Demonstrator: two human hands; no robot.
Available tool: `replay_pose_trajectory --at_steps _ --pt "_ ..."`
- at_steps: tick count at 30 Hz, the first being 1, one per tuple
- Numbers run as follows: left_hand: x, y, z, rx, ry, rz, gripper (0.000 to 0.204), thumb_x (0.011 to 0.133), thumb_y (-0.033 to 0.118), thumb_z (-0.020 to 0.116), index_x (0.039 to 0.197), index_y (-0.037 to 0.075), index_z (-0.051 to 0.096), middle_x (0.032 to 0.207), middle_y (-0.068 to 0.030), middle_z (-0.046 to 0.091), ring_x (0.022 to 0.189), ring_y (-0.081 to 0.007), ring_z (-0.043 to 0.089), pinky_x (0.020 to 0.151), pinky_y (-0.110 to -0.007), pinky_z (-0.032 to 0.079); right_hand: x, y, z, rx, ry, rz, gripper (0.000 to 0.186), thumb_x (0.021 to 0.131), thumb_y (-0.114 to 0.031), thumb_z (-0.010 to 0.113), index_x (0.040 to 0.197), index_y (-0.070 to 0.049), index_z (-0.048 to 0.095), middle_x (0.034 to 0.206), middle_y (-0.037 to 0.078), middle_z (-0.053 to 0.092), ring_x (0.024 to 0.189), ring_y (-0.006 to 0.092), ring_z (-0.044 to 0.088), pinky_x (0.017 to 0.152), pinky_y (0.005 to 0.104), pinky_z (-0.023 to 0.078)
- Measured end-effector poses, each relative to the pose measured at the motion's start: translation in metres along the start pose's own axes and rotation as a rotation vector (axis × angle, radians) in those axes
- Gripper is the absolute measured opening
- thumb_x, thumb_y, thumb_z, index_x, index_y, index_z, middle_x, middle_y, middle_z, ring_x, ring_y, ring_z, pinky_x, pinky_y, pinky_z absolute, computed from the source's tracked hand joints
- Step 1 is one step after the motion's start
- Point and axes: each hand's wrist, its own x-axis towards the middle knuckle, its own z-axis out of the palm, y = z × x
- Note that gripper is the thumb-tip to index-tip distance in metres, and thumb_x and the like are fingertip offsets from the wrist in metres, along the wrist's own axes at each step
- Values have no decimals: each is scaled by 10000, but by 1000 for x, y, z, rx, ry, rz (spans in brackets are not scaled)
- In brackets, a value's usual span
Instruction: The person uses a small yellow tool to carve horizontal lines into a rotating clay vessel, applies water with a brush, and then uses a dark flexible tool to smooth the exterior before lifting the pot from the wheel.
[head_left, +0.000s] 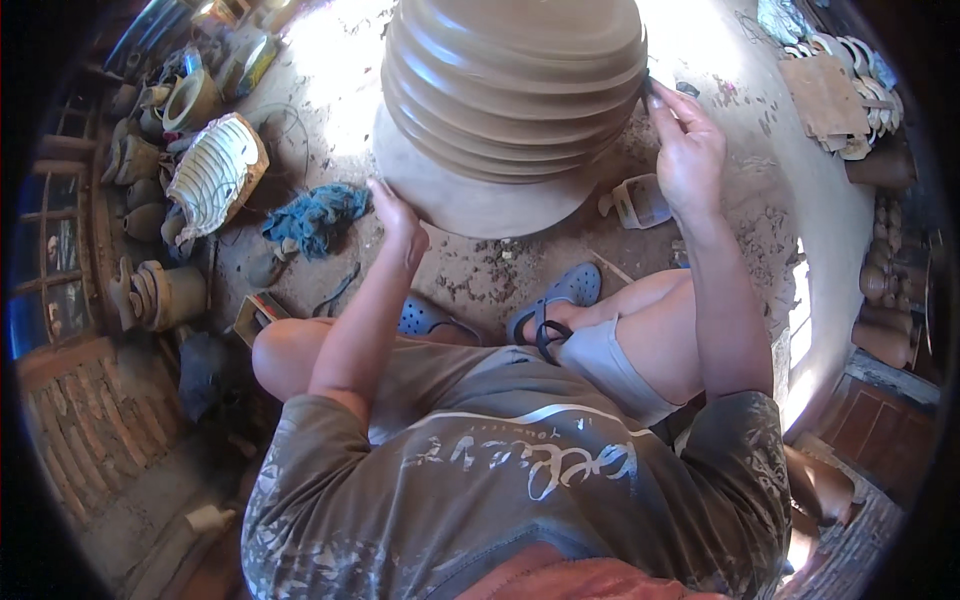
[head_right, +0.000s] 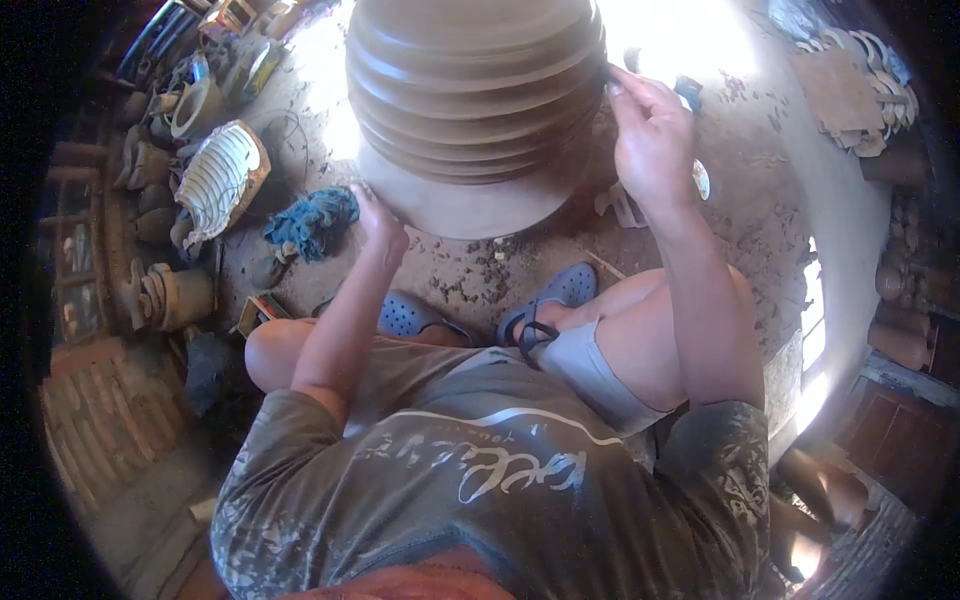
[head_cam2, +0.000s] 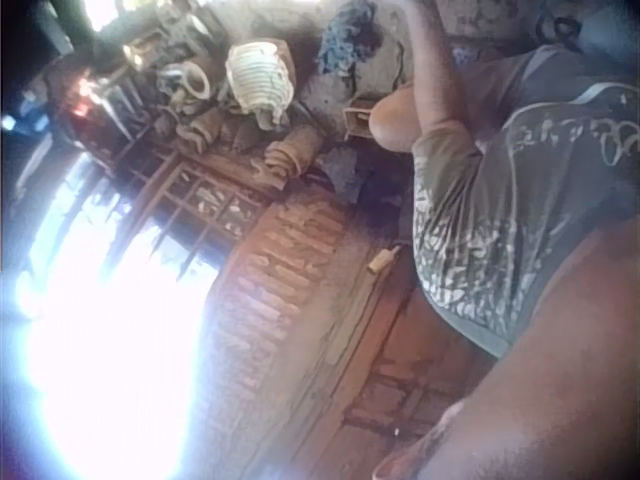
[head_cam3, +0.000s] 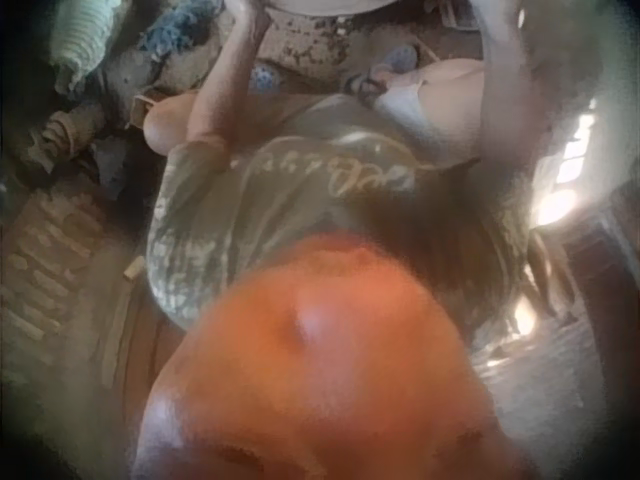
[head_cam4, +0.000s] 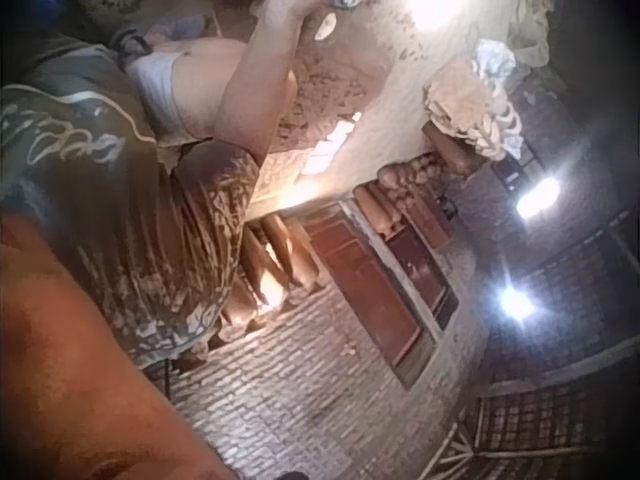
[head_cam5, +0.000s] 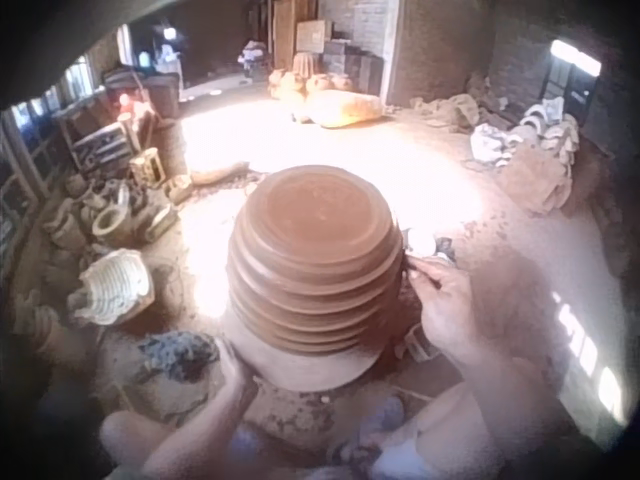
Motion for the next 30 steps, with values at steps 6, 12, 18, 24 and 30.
replay_pose_trajectory --at_steps 6,12,18,24,30 --pt "-67 -133 -14 355 -215 -317 851 1018 677 241 1572 32 201 1551 -219 367 1451 -392 324 1197 -569 225 7 6 13 50 29 -12 271 986 -81 591 1214 31 689 1146 144 701 1063 177 648 963 286 478" --pt "-8 -45 -10 37 -174 5 937 969 756 268 1590 61 183 1592 -214 317 1482 -399 271 1174 -586 223 10 -2 8 -1 7 22 285 1008 -78 586 1255 44 662 1200 100 675 1137 149 598 1020 284 437" --pt "-35 -109 -8 241 101 3 825 1024 657 284 1557 29 229 1573 -204 330 1432 -343 359 1146 -496 326 8 -5 23 -10 -33 -12 279 1009 -71 581 1251 38 666 1201 94 669 1127 143 595 1021 282 436" --pt "-88 -81 17 236 -66 -459 933 970 753 267 1558 29 230 1537 -211 399 1433 -357 361 1166 -524 299 5 -4 13 -7 -1 -41 276 1001 -70 583 1238 38 671 1198 121 672 1135 171 609 1021 300 449" --pt "-4 -73 -17 183 -11 8 932 973 744 274 1559 21 216 1586 -208 320 1470 -330 304 1194 -514 252 -6 -8 19 57 31 -12 272 986 -78 591 1214 39 682 1179 149 684 1126 195 630 1012 313 467"
